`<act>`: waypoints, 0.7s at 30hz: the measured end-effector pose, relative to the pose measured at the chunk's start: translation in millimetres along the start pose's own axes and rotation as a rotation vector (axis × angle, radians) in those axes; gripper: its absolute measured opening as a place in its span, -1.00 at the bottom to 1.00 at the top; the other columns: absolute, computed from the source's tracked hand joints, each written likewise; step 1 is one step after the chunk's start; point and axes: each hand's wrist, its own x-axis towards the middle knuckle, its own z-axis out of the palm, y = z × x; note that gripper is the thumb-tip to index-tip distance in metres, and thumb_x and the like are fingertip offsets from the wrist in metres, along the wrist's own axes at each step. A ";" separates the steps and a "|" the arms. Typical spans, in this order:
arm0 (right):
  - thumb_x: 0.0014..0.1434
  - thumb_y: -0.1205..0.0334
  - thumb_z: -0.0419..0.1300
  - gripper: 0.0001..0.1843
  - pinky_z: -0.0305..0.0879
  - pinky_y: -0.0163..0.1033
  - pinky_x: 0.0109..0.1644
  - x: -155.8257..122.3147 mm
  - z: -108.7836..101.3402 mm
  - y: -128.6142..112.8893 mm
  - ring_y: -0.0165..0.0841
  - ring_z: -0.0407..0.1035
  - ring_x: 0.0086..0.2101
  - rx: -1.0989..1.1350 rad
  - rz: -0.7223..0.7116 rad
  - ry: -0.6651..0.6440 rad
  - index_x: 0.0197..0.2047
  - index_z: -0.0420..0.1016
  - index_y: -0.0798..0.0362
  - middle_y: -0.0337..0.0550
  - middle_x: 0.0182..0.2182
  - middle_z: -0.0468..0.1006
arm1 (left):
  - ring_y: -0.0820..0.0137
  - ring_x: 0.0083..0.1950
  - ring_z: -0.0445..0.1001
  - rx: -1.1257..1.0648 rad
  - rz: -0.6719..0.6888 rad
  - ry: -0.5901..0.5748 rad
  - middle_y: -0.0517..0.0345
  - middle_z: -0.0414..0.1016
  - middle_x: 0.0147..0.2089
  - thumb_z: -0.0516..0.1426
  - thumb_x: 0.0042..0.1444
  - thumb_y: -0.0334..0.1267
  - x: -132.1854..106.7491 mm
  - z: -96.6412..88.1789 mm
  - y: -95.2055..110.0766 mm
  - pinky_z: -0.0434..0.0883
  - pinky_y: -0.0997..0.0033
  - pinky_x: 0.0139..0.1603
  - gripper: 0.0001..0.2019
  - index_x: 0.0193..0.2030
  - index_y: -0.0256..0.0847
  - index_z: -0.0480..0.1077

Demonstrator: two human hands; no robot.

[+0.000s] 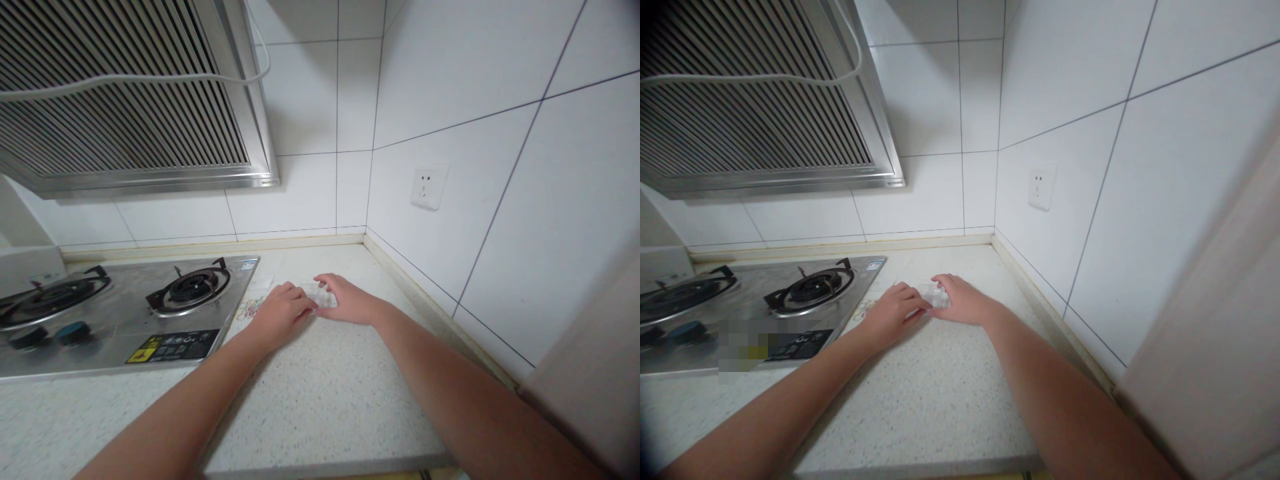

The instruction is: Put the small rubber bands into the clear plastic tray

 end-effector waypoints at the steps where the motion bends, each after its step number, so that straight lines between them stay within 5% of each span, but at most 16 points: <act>1: 0.03 -0.03 0.37 -0.16 0.30 0.00 0.13 -0.1 0.0 -0.1 -0.16 0.35 0.03 0.001 0.000 -0.001 0.28 0.18 0.06 0.09 0.10 0.38 | 0.25 -0.07 0.31 -0.001 0.000 -0.001 0.09 0.48 -0.17 0.11 0.31 -0.27 -0.1 -0.2 0.0 0.26 0.23 -0.02 -0.86 -0.09 -0.12 0.50; 21: 0.05 -0.07 0.35 -0.17 0.29 0.02 0.13 -0.2 -2.7 -3.7 -0.15 0.34 0.02 -0.001 0.008 -0.001 0.28 0.18 0.08 0.10 0.09 0.38 | 0.25 -0.05 0.34 -0.050 -0.033 0.016 0.12 0.51 -0.13 0.14 0.27 -0.29 2.1 -0.6 0.3 0.29 0.21 0.03 -0.85 -0.05 -0.13 0.47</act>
